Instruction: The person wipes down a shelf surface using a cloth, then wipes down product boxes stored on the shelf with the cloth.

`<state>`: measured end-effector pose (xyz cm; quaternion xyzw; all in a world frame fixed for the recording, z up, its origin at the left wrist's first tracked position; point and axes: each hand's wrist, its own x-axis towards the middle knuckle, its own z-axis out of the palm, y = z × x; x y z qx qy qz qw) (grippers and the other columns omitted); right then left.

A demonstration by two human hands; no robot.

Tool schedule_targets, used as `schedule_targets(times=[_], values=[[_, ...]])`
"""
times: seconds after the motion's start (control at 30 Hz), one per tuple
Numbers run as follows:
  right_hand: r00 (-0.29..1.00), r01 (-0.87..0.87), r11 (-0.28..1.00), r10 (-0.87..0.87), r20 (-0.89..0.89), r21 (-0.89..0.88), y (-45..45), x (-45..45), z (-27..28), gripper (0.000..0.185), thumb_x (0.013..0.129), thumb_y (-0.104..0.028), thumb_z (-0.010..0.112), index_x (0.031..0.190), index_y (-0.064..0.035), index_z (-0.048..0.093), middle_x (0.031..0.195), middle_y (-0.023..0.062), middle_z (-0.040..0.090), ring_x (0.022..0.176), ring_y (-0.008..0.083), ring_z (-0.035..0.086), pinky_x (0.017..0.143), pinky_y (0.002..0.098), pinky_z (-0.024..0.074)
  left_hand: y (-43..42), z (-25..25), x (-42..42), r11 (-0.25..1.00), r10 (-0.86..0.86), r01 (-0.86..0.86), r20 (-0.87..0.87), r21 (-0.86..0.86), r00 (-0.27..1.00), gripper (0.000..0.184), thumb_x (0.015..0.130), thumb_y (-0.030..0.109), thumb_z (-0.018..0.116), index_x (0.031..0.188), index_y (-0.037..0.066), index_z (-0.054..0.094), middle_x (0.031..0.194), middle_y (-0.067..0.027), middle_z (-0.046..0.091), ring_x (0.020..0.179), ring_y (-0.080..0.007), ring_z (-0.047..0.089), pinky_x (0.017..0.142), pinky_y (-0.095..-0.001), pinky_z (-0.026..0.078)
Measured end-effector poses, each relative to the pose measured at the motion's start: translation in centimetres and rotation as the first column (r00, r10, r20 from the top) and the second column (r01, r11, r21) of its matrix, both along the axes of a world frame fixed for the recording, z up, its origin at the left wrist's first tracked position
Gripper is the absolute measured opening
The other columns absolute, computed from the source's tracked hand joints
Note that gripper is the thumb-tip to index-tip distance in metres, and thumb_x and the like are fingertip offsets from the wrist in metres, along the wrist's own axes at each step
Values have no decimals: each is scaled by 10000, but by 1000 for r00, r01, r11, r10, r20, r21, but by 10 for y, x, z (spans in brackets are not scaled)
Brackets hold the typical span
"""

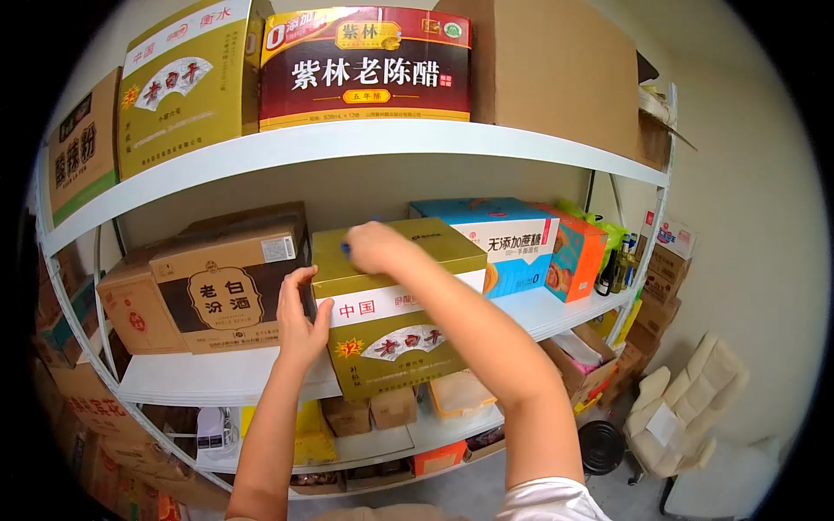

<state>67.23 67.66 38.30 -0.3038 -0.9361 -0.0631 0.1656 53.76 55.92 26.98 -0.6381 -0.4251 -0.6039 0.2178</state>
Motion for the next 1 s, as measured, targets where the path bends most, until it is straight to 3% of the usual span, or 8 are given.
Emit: schedule_targets(times=[0.1, 0.13, 0.3, 0.47, 0.5, 0.67, 0.83, 1.0], values=[[958, -257, 965, 261, -119, 46, -41, -18, -7, 281, 871, -135, 563, 1104, -28, 677, 1038, 224, 671, 985, 388, 632, 858, 453, 503, 3, -7, 0, 1000, 0, 0, 52, -11, 999, 549, 769, 6, 663, 1267, 14, 432, 1164, -173, 556, 1108, -304, 564, 934, -390, 435], [962, -245, 969, 246, -120, 27, -54, -22, -8, 260, 858, -121, 565, 1065, -17, 684, 998, 236, 670, 952, 386, 639, 840, 455, 508, 3, -8, 3, 999, 0, 7, 157, -44, 988, 602, 749, 11, 675, 1287, 18, 405, 1203, -174, 526, 1129, -303, 545, 950, -387, 422], [928, -293, 952, 305, -215, 88, -84, -9, -23, 258, 798, -60, 564, 1026, -20, 678, 961, 222, 658, 891, 390, 645, 827, 454, 515, 3, 11, 1, 974, 165, -171, 56, 149, 985, 934, 685, 47, 725, 1461, 30, 206, 1272, -191, 483, 1190, -348, 488, 1056, -414, 358], [833, -374, 918, 396, -386, 132, -82, 18, -30, 280, 789, -35, 546, 1038, -30, 673, 991, 201, 654, 936, 388, 631, 842, 450, 513, -9, 31, 2, 958, -162, 170, 53, -230, 985, 945, 695, 33, 658, 1500, 72, 165, 1283, -183, 544, 1243, -368, 481, 1068, -437, 362], [860, -335, 935, 352, -369, 112, -81, 26, -29, 287, 790, -34, 538, 1043, -30, 673, 1006, 196, 653, 947, 387, 627, 852, 449, 509, -10, 34, 2, 918, -215, 235, 100, -319, 972, 943, 692, 28, 645, 1503, 83, 167, 1265, -185, 556, 1218, -367, 507, 1051, -424, 387], [918, -160, 982, 185, -350, 98, -60, 67, -25, 317, 804, -56, 511, 1076, -25, 674, 1040, 195, 656, 988, 376, 619, 892, 450, 492, 0, 27, 4, 979, -104, 97, -28, -180, 994, 849, 678, 21, 591, 1469, 72, 288, 1211, -191, 581, 1172, -316, 544, 1008, -412, 423], [942, 129, 990, -103, -321, 62, -39, 115, -18, 317, 798, -60, 519, 1064, -24, 687, 1047, 214, 663, 987, 375, 625, 904, 436, 493, -3, 32, 2, 985, -40, -2, -236, -175, 971, 473, 675, 61, 611, 1145, 15, 622, 1195, -178, 605, 1147, -367, 538, 992, -425, 432], [882, 257, 960, -188, -432, 107, 14, 159, -30, 281, 823, -103, 515, 1018, -43, 708, 968, 224, 679, 923, 372, 651, 862, 456, 511, -4, 33, 5, 986, -41, 6, -209, -166, 977, 434, 673, 66, 606, 1103, 21, 645, 1181, -173, 615, 1151, -358, 541, 992, -424, 432]])
